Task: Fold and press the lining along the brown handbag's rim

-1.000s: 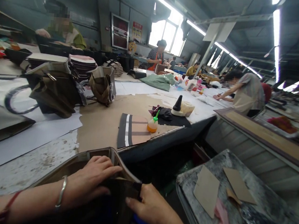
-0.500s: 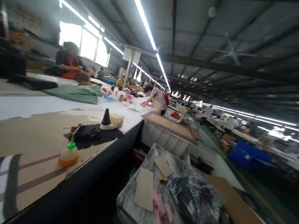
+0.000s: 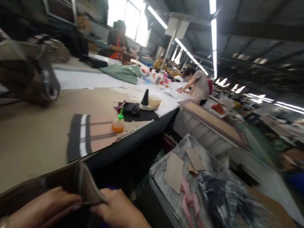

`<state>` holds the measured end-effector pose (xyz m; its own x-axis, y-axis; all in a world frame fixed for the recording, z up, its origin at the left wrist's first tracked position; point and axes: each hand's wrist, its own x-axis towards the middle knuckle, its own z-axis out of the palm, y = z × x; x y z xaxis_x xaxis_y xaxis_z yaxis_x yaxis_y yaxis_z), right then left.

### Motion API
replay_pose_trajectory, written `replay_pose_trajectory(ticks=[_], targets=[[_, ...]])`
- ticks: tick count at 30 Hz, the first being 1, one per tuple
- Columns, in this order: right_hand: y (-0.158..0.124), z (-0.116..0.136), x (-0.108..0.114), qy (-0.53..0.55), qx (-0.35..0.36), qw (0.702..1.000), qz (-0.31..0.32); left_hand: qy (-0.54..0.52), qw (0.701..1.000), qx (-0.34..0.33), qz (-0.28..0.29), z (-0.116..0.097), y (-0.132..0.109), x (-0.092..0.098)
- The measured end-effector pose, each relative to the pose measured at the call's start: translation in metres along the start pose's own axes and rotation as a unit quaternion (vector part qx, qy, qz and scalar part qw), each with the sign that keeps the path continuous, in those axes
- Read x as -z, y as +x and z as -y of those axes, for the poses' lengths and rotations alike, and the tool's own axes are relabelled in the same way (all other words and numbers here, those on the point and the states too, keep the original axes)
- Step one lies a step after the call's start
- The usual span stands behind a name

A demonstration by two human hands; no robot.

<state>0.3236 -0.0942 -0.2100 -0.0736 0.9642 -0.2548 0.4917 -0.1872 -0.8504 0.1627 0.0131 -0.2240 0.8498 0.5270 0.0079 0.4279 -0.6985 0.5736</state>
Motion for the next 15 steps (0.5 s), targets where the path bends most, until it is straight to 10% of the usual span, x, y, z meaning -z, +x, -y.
replay_pose_trajectory(ticks=[3,15], targets=[[0.008,-0.01,-0.001,0.03,-0.003,1.0,0.003,0.036,0.994,-0.008,0.099,0.001,-0.011,0.016],[0.024,-0.044,0.0,0.078,0.006,0.997,-0.009,0.13,0.984,0.056,0.109,0.002,0.033,0.017]])
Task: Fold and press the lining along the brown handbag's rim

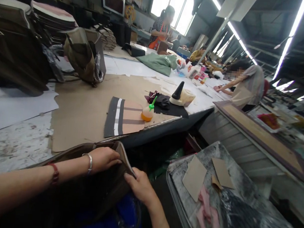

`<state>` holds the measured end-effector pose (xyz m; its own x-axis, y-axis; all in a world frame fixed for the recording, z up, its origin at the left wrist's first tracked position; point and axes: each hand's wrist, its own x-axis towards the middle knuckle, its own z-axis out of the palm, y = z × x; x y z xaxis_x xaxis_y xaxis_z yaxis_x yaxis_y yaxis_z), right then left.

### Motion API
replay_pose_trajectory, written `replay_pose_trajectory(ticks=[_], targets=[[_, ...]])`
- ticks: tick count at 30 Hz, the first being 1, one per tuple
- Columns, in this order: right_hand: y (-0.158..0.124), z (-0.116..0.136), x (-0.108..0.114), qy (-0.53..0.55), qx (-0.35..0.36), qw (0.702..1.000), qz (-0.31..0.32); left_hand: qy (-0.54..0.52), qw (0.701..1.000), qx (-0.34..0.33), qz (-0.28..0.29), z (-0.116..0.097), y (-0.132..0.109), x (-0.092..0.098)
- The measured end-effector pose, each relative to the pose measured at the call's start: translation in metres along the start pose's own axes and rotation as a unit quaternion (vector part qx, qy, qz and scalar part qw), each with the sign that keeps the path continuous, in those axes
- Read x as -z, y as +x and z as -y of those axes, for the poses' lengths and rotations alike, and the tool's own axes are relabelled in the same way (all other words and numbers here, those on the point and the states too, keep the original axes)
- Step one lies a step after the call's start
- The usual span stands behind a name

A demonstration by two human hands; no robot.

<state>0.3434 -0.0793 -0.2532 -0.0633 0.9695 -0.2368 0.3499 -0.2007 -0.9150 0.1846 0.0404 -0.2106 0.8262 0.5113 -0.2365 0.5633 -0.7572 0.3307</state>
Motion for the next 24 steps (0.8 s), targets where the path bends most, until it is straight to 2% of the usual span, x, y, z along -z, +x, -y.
replay_pose_trajectory(ticks=[6,15,24], targets=[[0.003,-0.01,0.005,0.039,-0.008,0.999,0.004,-0.023,1.0,0.0,-0.003,0.001,0.02,-0.006],[0.009,-0.025,0.011,0.042,-0.009,0.999,0.005,-0.05,0.999,0.01,0.012,0.006,0.03,-0.014],[0.013,-0.031,0.011,0.083,0.0,0.996,0.011,-0.058,0.998,0.031,0.026,0.01,0.04,-0.02]])
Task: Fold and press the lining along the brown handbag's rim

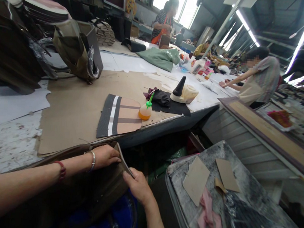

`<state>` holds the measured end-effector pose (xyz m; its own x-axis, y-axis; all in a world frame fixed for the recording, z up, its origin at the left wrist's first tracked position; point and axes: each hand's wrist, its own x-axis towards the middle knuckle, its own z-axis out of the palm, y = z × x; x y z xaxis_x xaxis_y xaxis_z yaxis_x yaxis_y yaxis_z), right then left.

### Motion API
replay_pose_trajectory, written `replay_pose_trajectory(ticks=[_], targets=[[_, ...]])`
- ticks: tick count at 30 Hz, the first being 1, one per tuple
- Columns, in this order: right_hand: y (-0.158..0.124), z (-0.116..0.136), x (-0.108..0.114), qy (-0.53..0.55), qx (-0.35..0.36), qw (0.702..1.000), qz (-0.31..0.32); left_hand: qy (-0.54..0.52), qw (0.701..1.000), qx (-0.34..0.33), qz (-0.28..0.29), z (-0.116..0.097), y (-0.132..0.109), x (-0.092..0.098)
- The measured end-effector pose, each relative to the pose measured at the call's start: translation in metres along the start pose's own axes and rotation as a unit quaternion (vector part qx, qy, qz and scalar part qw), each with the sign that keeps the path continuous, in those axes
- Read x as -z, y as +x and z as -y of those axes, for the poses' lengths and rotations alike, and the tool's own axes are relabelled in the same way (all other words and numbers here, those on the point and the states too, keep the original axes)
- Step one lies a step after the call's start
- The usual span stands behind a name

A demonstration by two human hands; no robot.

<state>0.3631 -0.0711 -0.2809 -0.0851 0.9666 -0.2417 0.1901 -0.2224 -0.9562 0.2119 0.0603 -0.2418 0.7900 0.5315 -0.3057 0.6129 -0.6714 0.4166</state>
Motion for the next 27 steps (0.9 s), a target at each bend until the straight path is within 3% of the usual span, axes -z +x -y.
replay_pose_trajectory(ticks=[12,19,27], targets=[[0.001,-0.002,-0.004,0.041,-0.014,0.999,-0.027,-0.005,1.0,-0.003,-0.003,0.004,0.0,-0.002],[0.001,0.008,-0.004,0.074,0.019,0.997,-0.022,-0.009,1.0,-0.006,-0.002,0.006,0.004,0.0],[0.007,0.006,-0.004,0.1,-0.026,0.995,-0.007,-0.009,1.0,-0.002,-0.001,0.005,0.004,0.001]])
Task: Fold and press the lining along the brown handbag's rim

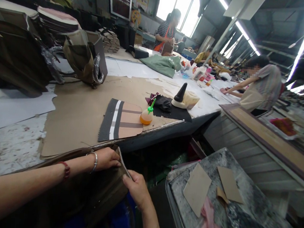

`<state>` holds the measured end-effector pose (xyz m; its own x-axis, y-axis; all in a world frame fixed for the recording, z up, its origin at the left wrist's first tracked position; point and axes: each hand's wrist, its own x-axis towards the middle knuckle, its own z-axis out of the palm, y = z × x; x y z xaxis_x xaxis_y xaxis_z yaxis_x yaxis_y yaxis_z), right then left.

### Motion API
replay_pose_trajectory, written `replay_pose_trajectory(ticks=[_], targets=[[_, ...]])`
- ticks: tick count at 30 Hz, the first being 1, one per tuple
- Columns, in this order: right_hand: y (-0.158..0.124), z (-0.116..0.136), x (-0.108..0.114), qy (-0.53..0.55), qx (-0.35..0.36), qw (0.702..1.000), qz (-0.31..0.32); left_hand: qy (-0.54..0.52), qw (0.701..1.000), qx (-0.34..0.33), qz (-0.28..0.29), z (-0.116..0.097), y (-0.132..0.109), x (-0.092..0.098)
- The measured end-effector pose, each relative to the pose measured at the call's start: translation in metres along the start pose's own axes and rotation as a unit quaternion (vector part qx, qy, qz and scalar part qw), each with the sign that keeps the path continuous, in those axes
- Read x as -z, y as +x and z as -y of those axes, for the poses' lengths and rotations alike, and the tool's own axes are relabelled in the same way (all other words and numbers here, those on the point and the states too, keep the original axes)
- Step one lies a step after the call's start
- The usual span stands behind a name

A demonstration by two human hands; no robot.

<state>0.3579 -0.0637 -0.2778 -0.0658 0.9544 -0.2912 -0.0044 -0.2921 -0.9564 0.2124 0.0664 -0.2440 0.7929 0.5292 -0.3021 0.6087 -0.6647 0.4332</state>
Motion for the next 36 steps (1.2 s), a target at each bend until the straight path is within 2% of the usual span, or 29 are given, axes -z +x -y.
replay_pose_trajectory(ticks=[5,9,12,16,19,25,27,30,32,33,34,36], targets=[[0.011,0.007,0.0,-0.086,-0.021,0.996,0.008,0.014,1.0,0.013,-0.006,-0.001,-0.001,0.002],[0.025,0.015,-0.004,-0.214,-0.014,0.977,-0.002,0.024,1.0,0.015,-0.008,-0.002,-0.002,0.002],[0.038,0.018,-0.005,-0.269,-0.015,0.963,-0.004,0.036,0.999,0.013,-0.016,-0.001,-0.002,0.001],[0.046,0.017,-0.002,-0.264,-0.013,0.964,0.004,0.061,0.998,0.015,-0.025,0.003,-0.001,-0.002],[0.043,0.013,0.001,-0.237,-0.019,0.971,0.014,0.083,0.996,-0.012,-0.026,0.007,-0.004,-0.003],[0.026,0.016,0.002,-0.155,-0.004,0.987,0.036,0.155,0.982,-0.103,-0.034,0.009,-0.034,-0.006],[0.018,0.022,-0.001,-0.132,0.008,0.99,0.053,0.189,0.967,-0.161,-0.065,0.011,-0.045,-0.009],[0.005,0.035,-0.007,-0.159,0.019,0.984,0.071,0.218,0.93,-0.223,-0.193,0.016,-0.063,-0.012],[-0.003,0.043,-0.012,-0.198,0.028,0.976,0.083,0.216,0.909,-0.218,-0.282,0.019,-0.075,-0.01],[-0.006,0.047,-0.015,-0.214,0.033,0.972,0.092,0.21,0.905,-0.205,-0.307,0.019,-0.082,-0.007],[-0.008,0.051,-0.017,-0.224,0.038,0.968,0.104,0.201,0.909,-0.191,-0.311,0.018,-0.089,-0.003],[-0.008,0.058,-0.022,-0.226,0.047,0.963,0.137,0.165,0.934,-0.16,-0.272,0.016,-0.103,0.007]])
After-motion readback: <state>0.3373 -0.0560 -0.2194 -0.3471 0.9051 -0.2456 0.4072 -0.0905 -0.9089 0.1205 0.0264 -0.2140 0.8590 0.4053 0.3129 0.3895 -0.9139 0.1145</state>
